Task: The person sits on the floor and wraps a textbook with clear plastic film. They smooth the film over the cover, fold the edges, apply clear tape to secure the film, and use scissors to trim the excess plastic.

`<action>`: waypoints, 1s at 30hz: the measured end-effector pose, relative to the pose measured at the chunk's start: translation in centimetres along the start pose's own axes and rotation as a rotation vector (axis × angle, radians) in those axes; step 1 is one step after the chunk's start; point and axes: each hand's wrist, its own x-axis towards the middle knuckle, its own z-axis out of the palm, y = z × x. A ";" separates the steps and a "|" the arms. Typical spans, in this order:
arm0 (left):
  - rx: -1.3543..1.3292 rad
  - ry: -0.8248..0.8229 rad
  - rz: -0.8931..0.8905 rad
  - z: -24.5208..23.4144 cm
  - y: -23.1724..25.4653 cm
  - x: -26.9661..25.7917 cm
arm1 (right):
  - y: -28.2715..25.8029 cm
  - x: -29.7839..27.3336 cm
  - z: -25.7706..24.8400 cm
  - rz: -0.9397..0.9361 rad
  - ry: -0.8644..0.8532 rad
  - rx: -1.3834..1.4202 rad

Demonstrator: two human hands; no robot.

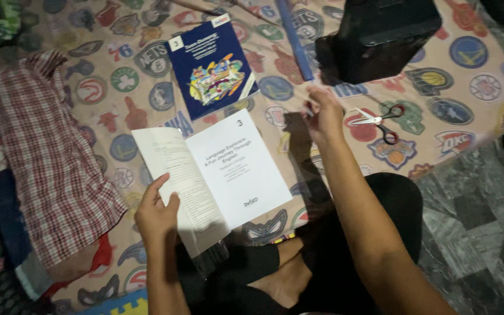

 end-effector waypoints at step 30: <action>-0.053 -0.021 0.005 0.1 1.2 0.0 | -5.0 7.1 -3.1 -0.284 0.315 0.328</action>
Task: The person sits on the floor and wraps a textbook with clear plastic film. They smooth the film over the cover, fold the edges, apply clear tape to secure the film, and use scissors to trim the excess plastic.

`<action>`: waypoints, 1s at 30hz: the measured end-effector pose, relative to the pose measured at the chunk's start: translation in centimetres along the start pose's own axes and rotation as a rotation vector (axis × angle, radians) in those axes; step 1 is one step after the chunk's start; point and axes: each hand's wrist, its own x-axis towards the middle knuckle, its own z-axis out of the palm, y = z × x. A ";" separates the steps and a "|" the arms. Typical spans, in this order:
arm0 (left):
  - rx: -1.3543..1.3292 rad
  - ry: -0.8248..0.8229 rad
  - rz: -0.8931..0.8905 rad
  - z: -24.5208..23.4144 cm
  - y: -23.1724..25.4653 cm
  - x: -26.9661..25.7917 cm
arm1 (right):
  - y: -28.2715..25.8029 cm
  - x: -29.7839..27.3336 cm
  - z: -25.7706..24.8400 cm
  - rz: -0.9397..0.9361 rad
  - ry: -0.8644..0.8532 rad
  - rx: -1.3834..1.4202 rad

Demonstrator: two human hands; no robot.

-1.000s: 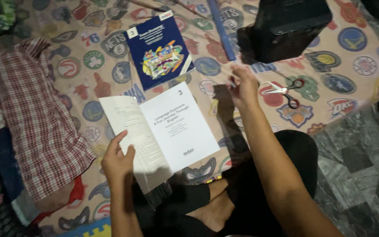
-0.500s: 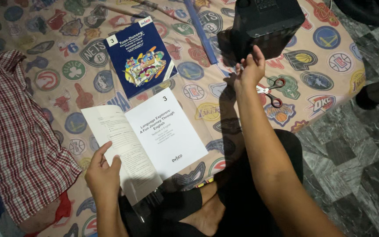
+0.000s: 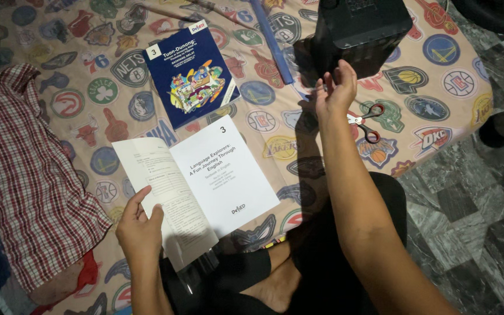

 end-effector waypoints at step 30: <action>0.026 -0.009 0.105 -2.1 -1.8 -2.1 | 6.7 -25.9 -2.3 0.757 -0.735 -0.294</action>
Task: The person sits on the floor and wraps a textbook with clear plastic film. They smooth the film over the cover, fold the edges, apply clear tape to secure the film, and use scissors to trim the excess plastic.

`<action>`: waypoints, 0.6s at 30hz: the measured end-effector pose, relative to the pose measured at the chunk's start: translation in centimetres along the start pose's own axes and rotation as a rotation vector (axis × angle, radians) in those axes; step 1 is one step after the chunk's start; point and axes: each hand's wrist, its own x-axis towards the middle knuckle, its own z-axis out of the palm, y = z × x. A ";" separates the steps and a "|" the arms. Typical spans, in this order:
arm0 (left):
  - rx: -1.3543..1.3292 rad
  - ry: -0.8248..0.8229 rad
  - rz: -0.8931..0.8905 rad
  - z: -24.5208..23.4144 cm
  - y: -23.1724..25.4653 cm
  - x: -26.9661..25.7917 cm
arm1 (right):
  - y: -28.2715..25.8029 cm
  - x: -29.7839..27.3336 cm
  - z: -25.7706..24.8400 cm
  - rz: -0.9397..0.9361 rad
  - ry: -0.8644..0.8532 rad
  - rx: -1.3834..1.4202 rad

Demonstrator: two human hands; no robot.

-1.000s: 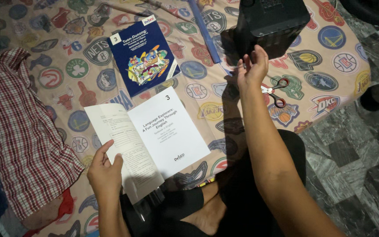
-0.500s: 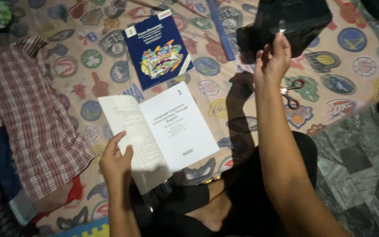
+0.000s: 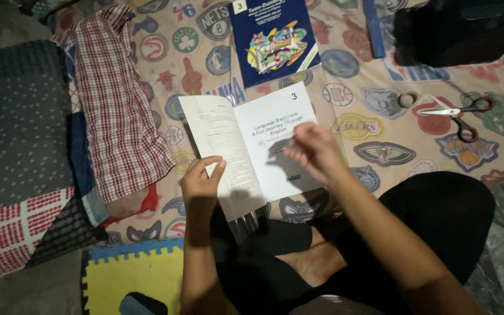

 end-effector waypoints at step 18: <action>-0.397 -0.290 -0.111 -2.2 -2.2 -4.1 | 5.1 -3.1 5.1 0.379 -0.169 -0.081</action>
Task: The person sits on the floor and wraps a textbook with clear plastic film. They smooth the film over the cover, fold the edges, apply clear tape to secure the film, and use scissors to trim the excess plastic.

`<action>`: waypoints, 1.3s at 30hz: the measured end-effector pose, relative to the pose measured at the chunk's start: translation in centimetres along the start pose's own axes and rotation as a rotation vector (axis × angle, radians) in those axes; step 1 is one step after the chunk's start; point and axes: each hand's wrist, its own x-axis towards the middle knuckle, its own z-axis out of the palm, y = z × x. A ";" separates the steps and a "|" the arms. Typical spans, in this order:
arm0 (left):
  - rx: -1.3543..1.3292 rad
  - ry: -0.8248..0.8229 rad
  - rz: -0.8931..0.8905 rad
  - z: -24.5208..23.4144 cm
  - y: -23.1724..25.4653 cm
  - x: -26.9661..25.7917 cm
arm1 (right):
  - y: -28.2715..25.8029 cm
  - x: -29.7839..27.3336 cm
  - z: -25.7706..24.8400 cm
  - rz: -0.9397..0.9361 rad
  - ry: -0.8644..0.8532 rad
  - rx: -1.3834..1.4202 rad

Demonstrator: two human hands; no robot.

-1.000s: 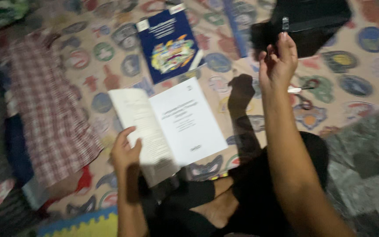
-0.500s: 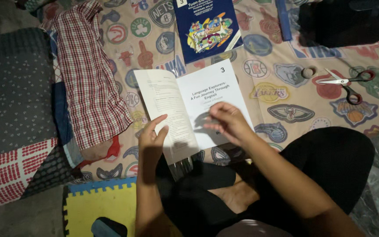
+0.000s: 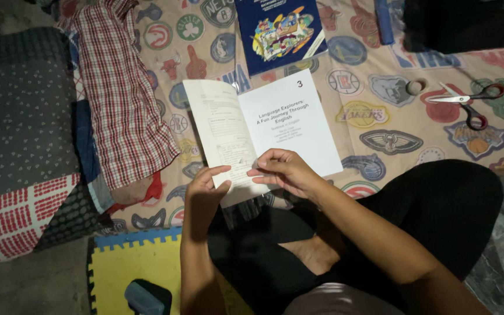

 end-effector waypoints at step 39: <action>-0.082 -0.150 -0.001 -0.2 0.6 -2.1 | -0.2 0.5 5.2 -0.129 -0.098 -1.092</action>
